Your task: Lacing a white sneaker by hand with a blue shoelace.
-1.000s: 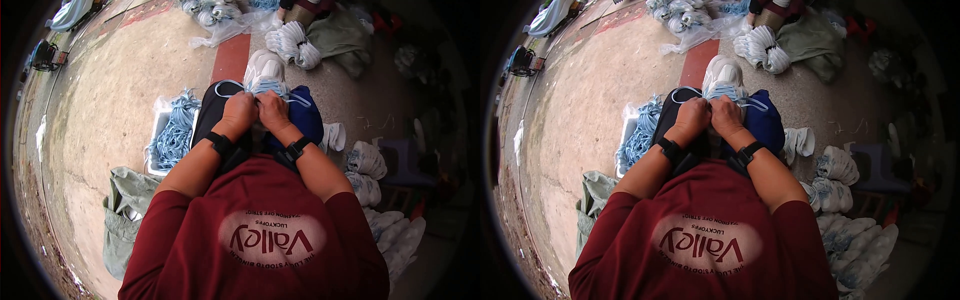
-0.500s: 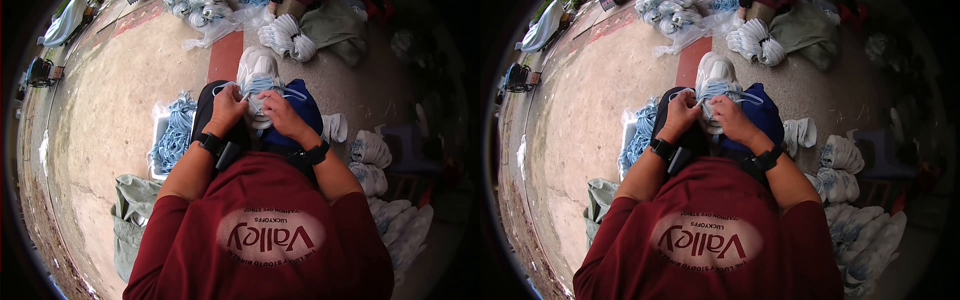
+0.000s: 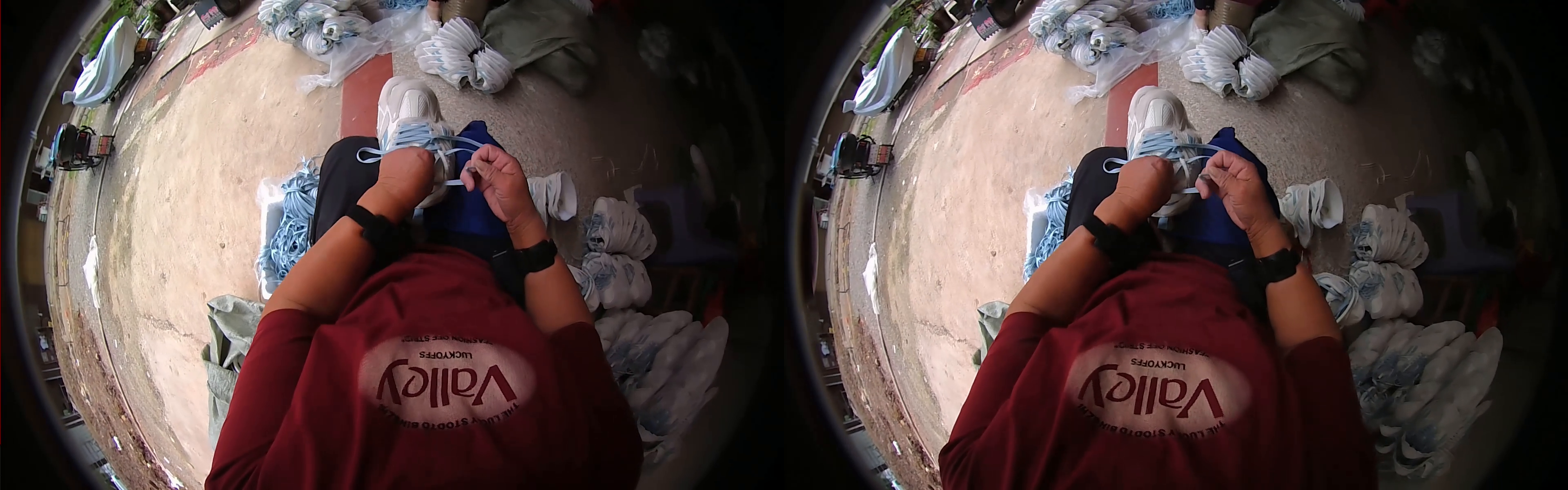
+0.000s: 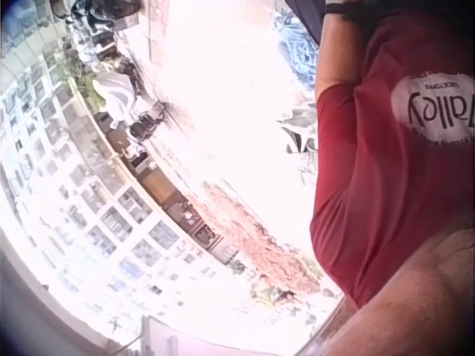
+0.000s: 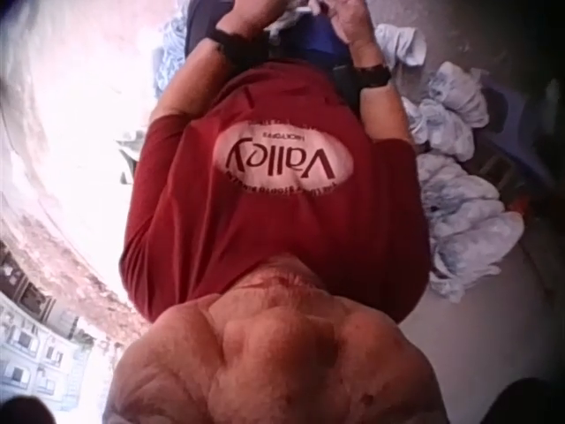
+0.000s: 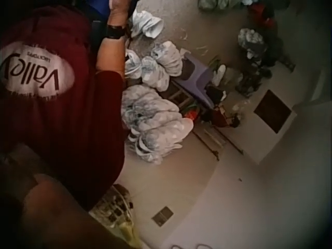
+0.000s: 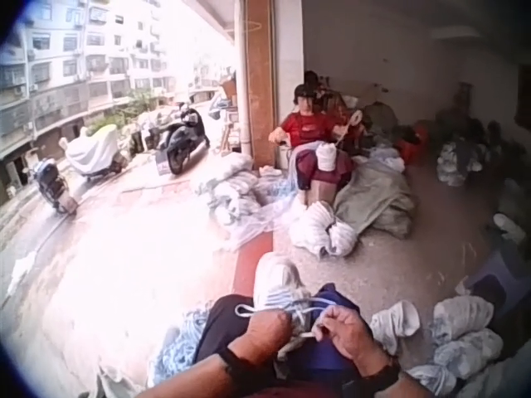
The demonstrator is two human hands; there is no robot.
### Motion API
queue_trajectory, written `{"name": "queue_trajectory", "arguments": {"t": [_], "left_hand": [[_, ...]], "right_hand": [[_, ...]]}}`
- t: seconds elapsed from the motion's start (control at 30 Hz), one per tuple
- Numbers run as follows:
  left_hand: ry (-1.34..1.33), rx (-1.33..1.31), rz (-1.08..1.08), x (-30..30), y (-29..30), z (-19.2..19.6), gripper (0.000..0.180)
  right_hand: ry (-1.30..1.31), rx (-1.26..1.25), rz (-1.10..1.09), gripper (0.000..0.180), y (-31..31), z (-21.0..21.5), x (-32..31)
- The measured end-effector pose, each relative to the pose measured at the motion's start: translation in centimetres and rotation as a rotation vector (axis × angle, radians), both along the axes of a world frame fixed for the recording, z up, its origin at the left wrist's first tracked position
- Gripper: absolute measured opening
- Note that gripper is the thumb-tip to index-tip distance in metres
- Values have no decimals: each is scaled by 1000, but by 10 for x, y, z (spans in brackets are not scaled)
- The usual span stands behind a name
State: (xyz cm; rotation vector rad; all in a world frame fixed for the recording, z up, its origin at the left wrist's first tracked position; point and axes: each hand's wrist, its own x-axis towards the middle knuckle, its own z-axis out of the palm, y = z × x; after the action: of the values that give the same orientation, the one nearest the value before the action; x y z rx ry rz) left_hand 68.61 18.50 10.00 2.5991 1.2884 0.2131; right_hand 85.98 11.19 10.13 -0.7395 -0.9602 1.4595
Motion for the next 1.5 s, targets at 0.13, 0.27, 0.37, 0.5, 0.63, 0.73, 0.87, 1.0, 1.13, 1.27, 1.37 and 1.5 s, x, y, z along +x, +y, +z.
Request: {"name": "queue_trajectory", "arguments": {"t": [0.13, 0.27, 0.37, 0.5, 0.63, 0.73, 0.87, 1.0, 1.13, 1.27, 1.37, 1.5], "left_hand": [[18, 27, 18, -18, -5, 9, 14], [71, 148, 187, -83, 0, 32, 8], [37, 190, 345, -153, 2, 15, 6], [-150, 63, 439, -191, -5, -5, 7], [-288, 52, 491, -190, -11, -19, 10], [-319, -79, 508, -204, -9, -26, 12], [-318, -147, 564, -227, -8, -28, 12], [-158, -103, 644, -230, -12, -25, 12], [-701, -537, 640, -227, -6, -52, 15], [-1416, -1362, 327, -152, -12, -15, 11], [-1130, -1340, 125, -87, -15, 6, 10], [-901, -1352, 103, -39, -8, 10, 7]], "right_hand": [[-121, -25, -164, 9, 0, -18, 20], [-342, -39, -482, 14, -14, -41, 75], [-595, -86, -601, 12, -35, -51, 123], [-1053, 86, -427, 2, -50, -32, 109], [-1441, 252, -370, 9, -49, -19, 105], [-1492, 286, -466, 6, -47, -21, 118], [-1771, 527, -565, 2, -44, -9, 124], [-1941, 503, -626, 4, -36, -9, 137], [-1696, 32, -661, 7, -11, -22, 133], [-427, -477, -104, 12, 7, -12, 78], [-271, -396, 10, 11, 22, -18, 34], [-396, -290, -120, 11, 40, -33, -2]]}}
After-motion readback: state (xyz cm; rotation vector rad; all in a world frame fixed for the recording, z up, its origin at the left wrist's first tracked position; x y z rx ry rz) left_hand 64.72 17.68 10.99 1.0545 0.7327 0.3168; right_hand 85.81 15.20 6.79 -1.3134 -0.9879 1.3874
